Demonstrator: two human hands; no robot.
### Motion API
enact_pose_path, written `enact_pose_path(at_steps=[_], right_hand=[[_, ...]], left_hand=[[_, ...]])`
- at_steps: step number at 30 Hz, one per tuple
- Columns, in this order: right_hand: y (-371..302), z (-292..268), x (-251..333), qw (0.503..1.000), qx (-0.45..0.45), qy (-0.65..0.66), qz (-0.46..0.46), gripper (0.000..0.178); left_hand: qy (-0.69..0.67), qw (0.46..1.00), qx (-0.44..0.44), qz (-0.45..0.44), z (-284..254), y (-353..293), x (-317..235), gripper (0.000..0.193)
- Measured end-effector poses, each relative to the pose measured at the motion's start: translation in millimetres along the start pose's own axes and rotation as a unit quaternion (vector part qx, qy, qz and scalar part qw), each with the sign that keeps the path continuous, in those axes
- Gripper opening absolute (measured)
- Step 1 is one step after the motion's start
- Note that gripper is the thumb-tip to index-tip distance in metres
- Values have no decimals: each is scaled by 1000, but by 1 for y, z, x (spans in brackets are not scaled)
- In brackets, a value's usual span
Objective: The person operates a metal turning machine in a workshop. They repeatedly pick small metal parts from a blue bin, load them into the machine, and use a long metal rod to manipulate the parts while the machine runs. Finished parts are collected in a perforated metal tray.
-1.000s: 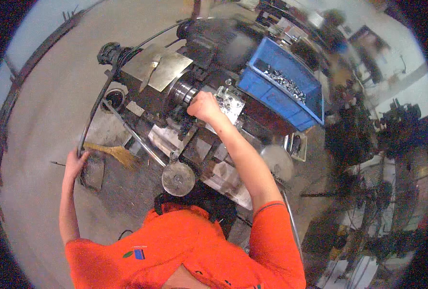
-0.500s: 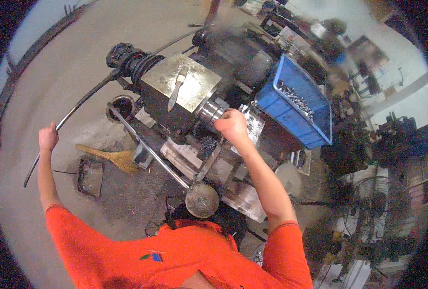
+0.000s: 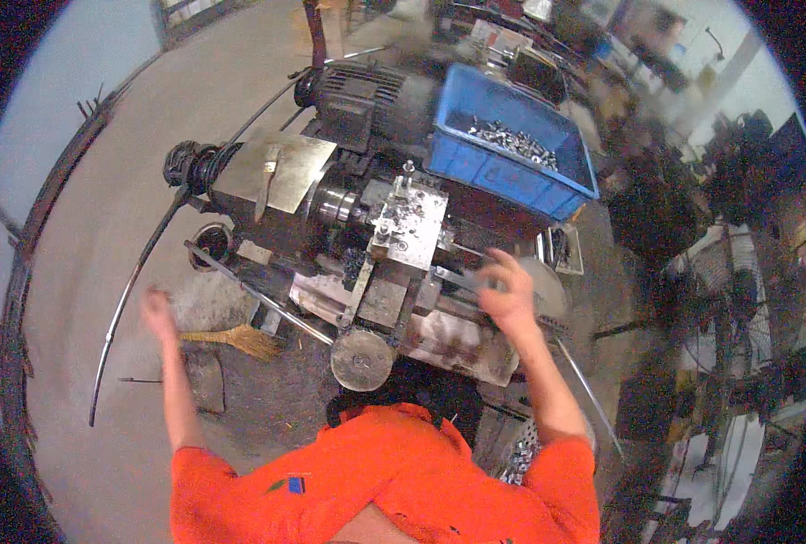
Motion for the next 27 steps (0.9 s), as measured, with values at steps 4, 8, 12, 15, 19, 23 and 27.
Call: enact_pose_path(at_steps=[4, 8, 12, 15, 19, 23, 27], right_hand=[[-64, -68, -69, 985, -47, 0, 167, 22], [-109, -108, -94, 963, -65, -33, 261, 23], [-134, -136, -115, 955, -83, -73, 276, 25], [-164, -160, -151, 946, -88, -199, 240, 31], [-236, -205, -214, 860, 20, -378, 343, 51], [-314, -250, -260, 764, 60, -511, 389, 37], [-344, -233, -246, 778, 103, -509, 354, 24]], left_hand=[[379, 831, 405, 46, 82, -133, 78, 52], [438, 682, 487, 326, 101, -154, 79, 38], [517, 497, 558, 417, 129, -134, 61, 24], [511, 587, 522, 349, 129, -132, 45, 26], [425, 752, 456, 212, 98, -97, 29, 35], [206, 906, 364, -58, 88, -54, 15, 40], [130, 926, 289, -205, 104, -53, -31, 43]])
Point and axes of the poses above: each hand's wrist, its own y-axis towards the middle knuckle, its own z-axis out of the palm, x = y × z, the point moved 4 cm from there along y, towards the middle knuckle, and after that the axes turned 15 degrees about -x, right-handed, at the moved point
